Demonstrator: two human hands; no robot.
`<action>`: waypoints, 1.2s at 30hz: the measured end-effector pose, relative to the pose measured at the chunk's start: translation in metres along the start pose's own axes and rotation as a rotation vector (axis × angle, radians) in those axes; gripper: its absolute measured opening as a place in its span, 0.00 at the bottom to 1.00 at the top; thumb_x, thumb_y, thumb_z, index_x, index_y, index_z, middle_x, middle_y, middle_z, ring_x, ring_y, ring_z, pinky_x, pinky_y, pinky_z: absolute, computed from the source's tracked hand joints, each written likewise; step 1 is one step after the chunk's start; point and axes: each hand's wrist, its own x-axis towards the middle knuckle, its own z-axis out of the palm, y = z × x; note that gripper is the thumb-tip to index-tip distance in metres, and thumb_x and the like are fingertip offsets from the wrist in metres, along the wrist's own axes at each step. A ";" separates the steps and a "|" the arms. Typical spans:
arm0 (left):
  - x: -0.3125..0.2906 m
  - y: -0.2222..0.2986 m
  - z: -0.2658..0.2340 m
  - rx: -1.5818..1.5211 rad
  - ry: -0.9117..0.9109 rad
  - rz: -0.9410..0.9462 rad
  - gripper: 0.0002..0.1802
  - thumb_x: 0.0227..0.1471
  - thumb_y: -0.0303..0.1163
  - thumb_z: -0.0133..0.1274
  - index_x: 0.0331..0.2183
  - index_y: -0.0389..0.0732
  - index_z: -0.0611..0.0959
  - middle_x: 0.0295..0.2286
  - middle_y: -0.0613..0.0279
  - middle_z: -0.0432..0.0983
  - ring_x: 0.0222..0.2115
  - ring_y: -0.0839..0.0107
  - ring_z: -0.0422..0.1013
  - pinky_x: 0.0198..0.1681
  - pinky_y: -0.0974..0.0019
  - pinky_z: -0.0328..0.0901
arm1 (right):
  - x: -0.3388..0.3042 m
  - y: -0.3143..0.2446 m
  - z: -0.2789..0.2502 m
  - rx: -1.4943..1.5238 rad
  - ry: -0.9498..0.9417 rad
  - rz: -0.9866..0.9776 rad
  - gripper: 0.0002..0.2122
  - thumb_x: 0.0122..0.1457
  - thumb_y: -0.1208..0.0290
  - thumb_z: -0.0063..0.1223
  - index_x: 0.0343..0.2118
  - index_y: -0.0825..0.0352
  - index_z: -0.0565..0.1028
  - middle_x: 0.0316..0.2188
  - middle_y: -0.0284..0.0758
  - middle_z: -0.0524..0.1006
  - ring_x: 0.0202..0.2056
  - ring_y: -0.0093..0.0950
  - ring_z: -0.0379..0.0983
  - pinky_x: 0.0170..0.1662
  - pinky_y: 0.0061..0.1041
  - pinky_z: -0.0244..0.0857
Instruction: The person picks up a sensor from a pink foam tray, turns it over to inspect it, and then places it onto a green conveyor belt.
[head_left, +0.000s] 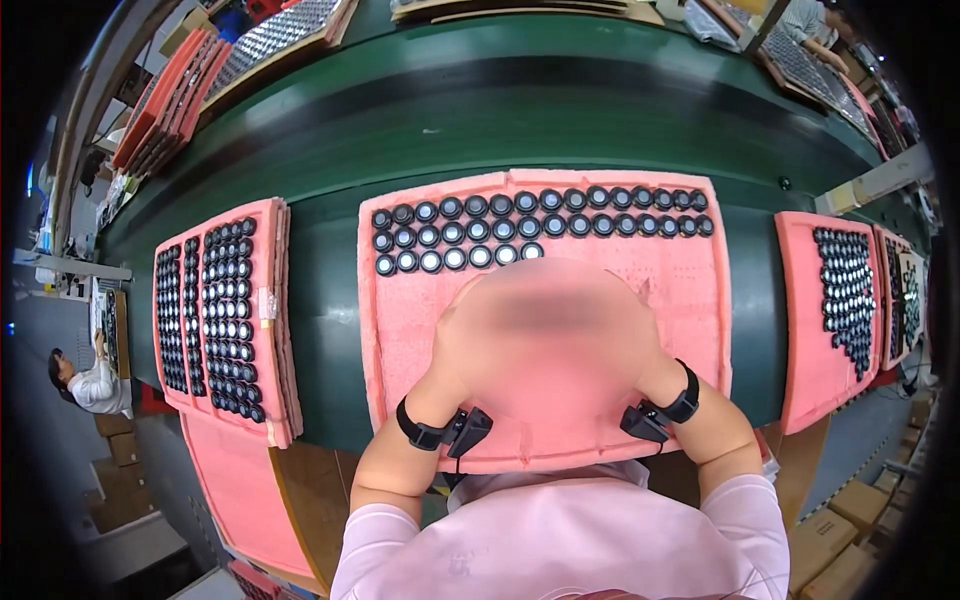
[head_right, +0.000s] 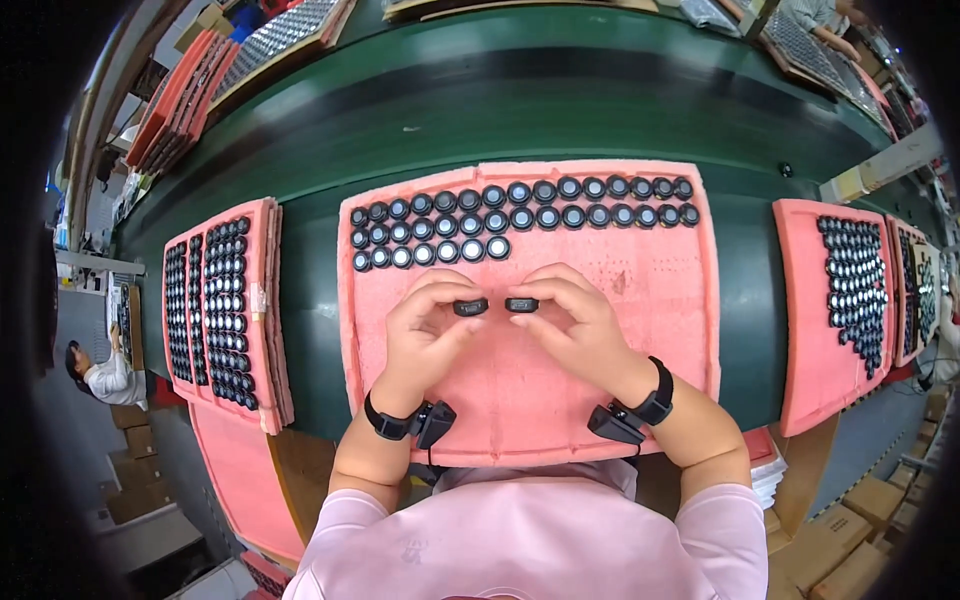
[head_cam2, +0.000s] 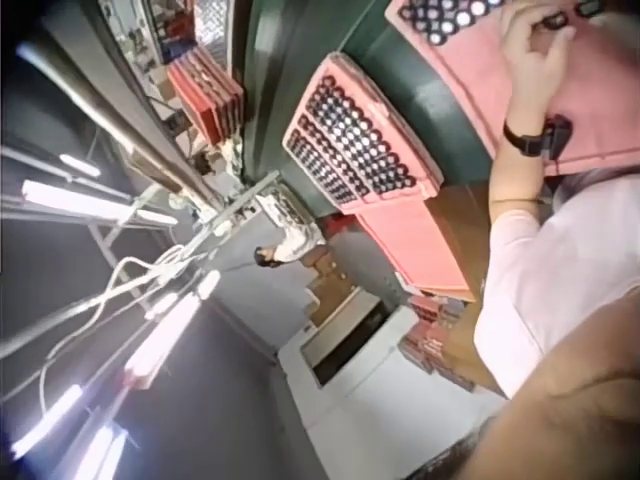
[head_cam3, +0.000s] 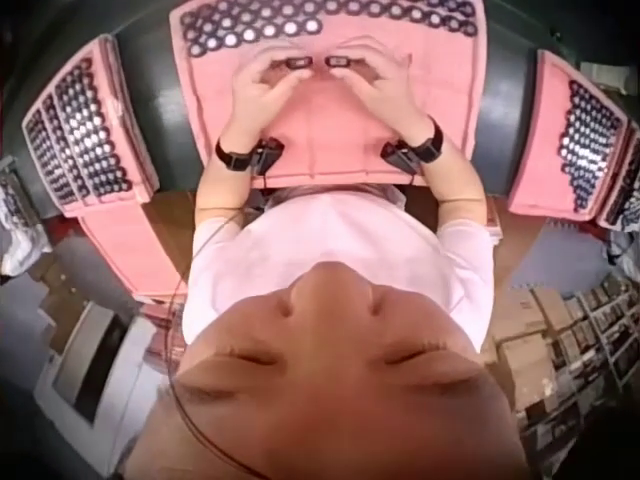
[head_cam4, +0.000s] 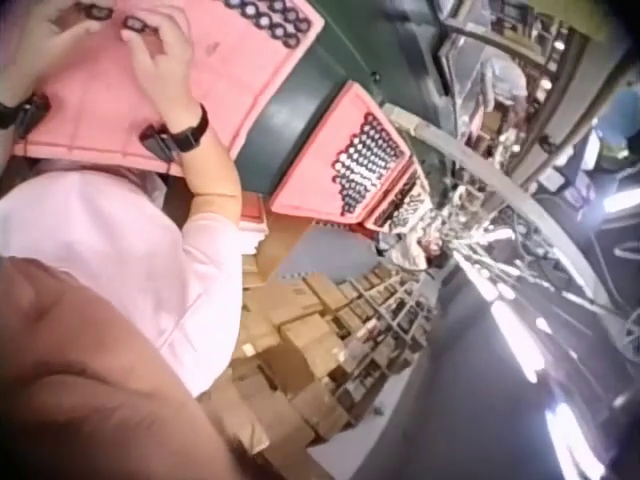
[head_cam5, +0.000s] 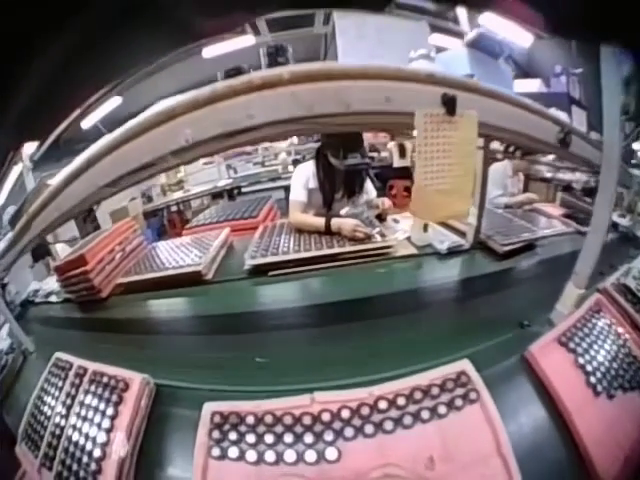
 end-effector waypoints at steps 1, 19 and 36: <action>-0.001 -0.001 0.001 -0.041 -0.014 -0.002 0.14 0.44 0.15 0.60 0.37 0.36 0.82 0.39 0.57 0.73 0.39 0.70 0.72 0.42 0.71 0.69 | -0.001 0.000 -0.001 -0.001 -0.019 -0.002 0.12 0.51 0.83 0.60 0.40 0.70 0.77 0.41 0.37 0.74 0.43 0.29 0.73 0.45 0.26 0.69; -0.012 0.004 0.011 -0.112 -0.022 0.104 0.31 0.41 0.14 0.60 0.50 0.34 0.73 0.46 0.51 0.70 0.46 0.64 0.72 0.49 0.65 0.70 | -0.011 -0.003 -0.003 -0.028 0.049 -0.245 0.21 0.46 0.85 0.63 0.45 0.66 0.71 0.45 0.42 0.73 0.47 0.35 0.71 0.49 0.33 0.67; -0.006 0.012 0.012 0.002 -0.063 0.147 0.21 0.39 0.16 0.64 0.40 0.35 0.80 0.42 0.49 0.74 0.43 0.61 0.73 0.45 0.63 0.70 | -0.011 -0.004 -0.001 0.023 0.071 -0.178 0.17 0.49 0.84 0.62 0.43 0.67 0.73 0.46 0.43 0.73 0.47 0.36 0.72 0.50 0.31 0.67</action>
